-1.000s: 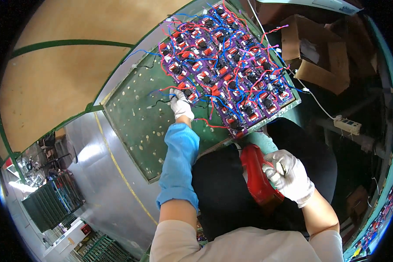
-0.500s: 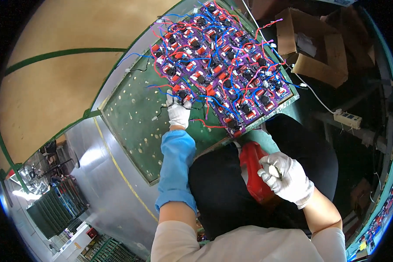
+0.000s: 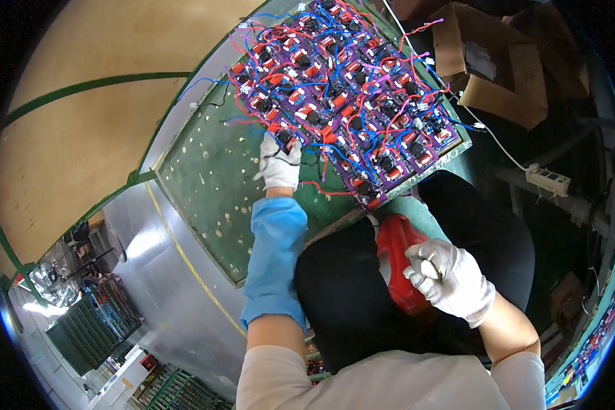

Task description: The person assembles electronic circuit board components and electrical wires into power supply housings to create finished units. This is done using a wire stripper and pliers to manipulate the wires and connectors.

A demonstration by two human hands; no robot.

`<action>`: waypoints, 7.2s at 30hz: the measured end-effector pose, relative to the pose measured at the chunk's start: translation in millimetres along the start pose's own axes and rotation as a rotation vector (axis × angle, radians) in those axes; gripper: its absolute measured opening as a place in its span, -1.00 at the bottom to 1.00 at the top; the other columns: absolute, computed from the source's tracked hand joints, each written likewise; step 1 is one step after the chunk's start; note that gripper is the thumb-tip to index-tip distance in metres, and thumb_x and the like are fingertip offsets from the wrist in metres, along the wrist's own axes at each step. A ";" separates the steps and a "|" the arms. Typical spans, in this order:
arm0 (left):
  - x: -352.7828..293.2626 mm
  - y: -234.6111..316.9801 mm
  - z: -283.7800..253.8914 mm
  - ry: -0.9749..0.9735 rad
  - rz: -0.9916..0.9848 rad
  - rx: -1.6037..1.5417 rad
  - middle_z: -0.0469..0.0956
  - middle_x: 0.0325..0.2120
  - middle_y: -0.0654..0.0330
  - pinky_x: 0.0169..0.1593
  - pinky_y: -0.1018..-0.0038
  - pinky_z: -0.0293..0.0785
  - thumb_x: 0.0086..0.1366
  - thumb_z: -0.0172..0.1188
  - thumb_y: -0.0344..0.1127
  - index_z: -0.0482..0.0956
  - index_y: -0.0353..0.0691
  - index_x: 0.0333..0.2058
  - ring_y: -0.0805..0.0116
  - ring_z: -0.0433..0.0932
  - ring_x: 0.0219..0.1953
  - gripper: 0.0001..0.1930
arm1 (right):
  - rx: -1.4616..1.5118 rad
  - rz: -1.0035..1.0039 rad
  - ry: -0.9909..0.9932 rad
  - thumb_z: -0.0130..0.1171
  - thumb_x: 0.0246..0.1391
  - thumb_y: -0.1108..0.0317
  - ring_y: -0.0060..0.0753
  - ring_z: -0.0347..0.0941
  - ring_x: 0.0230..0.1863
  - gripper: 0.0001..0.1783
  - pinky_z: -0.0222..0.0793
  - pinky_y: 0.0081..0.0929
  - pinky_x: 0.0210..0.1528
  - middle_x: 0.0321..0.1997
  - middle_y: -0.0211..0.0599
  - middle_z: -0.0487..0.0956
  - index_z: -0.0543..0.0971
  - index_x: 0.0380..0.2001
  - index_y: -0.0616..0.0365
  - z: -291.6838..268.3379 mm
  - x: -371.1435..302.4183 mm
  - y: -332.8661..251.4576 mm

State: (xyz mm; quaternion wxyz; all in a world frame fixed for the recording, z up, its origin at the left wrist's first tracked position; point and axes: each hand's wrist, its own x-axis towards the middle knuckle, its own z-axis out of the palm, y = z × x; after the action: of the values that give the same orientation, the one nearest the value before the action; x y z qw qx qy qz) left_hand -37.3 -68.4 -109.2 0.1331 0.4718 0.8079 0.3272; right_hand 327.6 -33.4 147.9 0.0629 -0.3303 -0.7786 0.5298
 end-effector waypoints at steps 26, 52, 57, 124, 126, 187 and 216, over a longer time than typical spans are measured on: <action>-174.3 53.7 -14.0 -0.564 0.223 -0.264 0.36 0.04 0.13 0.04 0.36 0.32 0.19 0.05 -0.06 0.31 -0.27 0.05 0.19 0.39 0.00 -0.47 | -0.205 0.183 0.534 -0.09 0.12 0.07 0.03 0.46 -0.24 -0.57 0.40 -0.22 -0.21 -0.25 -0.04 0.50 0.39 -0.05 0.11 -73.1 -138.7 -14.6; -257.8 59.1 -159.2 0.175 -0.346 -0.333 0.49 -0.50 0.23 -0.51 0.53 0.39 0.19 0.05 -0.32 0.47 -0.31 -0.12 0.45 0.45 -0.54 -0.71 | -0.704 0.963 1.448 0.06 0.04 0.17 0.12 0.37 -0.02 -0.53 0.29 -0.19 0.00 -0.04 0.09 0.45 0.41 0.02 0.09 -242.2 -632.0 228.0; -236.3 198.7 -204.7 0.274 -0.294 -0.647 0.49 -0.27 0.10 -0.39 0.55 0.45 0.26 0.04 -0.27 0.40 -0.34 -0.05 0.38 0.53 -0.40 -0.66 | -0.567 0.699 1.556 0.06 0.01 0.34 0.13 0.41 -0.32 -0.81 0.29 -0.08 -0.30 -0.40 0.07 0.49 0.41 -0.28 0.13 -196.1 -533.7 129.9; -337.5 409.1 -102.8 -0.272 0.787 -0.218 0.15 0.10 -0.26 0.00 0.15 0.35 0.10 0.09 0.22 0.17 -0.21 0.15 -0.22 0.31 0.03 -0.22 | 0.218 -0.115 0.671 0.20 -0.04 0.35 -0.23 0.41 -0.48 -0.80 0.38 -0.48 -0.39 -0.47 -0.26 0.49 0.48 -0.33 0.18 6.0 -267.3 -52.5; -343.6 398.2 -94.4 -0.376 0.542 -0.488 0.17 0.11 -0.20 0.03 0.19 0.33 0.16 -0.01 0.24 0.13 -0.34 0.15 -0.11 0.31 0.07 -0.19 | 0.182 -0.221 0.670 0.10 -0.03 0.46 -0.19 0.48 -0.43 -0.91 0.44 -0.45 -0.39 -0.42 -0.21 0.52 0.48 -0.39 0.19 10.7 -275.0 -58.4; -331.8 454.2 -144.2 -0.816 -0.318 -1.525 0.38 -0.05 -0.03 -0.11 0.37 0.52 0.34 -0.13 -0.13 0.00 -0.30 0.23 0.24 0.48 -0.11 -0.42 | 1.217 -0.169 1.047 -0.13 0.24 0.15 -0.67 0.15 -0.76 -0.70 0.05 -0.72 -0.72 -0.53 -0.41 0.43 0.43 -0.24 0.16 -29.0 -282.7 -39.1; -355.4 472.1 -128.7 -0.779 -0.528 -1.462 0.36 0.00 0.03 0.09 0.46 0.35 0.18 -0.22 -0.57 0.12 -0.36 0.19 0.38 0.43 -0.01 -0.47 | 1.307 0.243 0.960 0.02 0.14 0.20 -0.72 0.21 -0.59 -0.80 0.16 -0.72 -0.51 -0.62 -0.54 0.35 0.45 -0.40 0.10 -14.8 -258.8 -23.2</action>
State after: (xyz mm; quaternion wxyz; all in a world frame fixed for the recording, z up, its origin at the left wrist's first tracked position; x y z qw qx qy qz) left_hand 398.6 -261.3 263.1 0.7413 0.1435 0.3751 0.5377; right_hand 524.1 -177.3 239.6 0.5113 -0.5000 -0.1596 0.6806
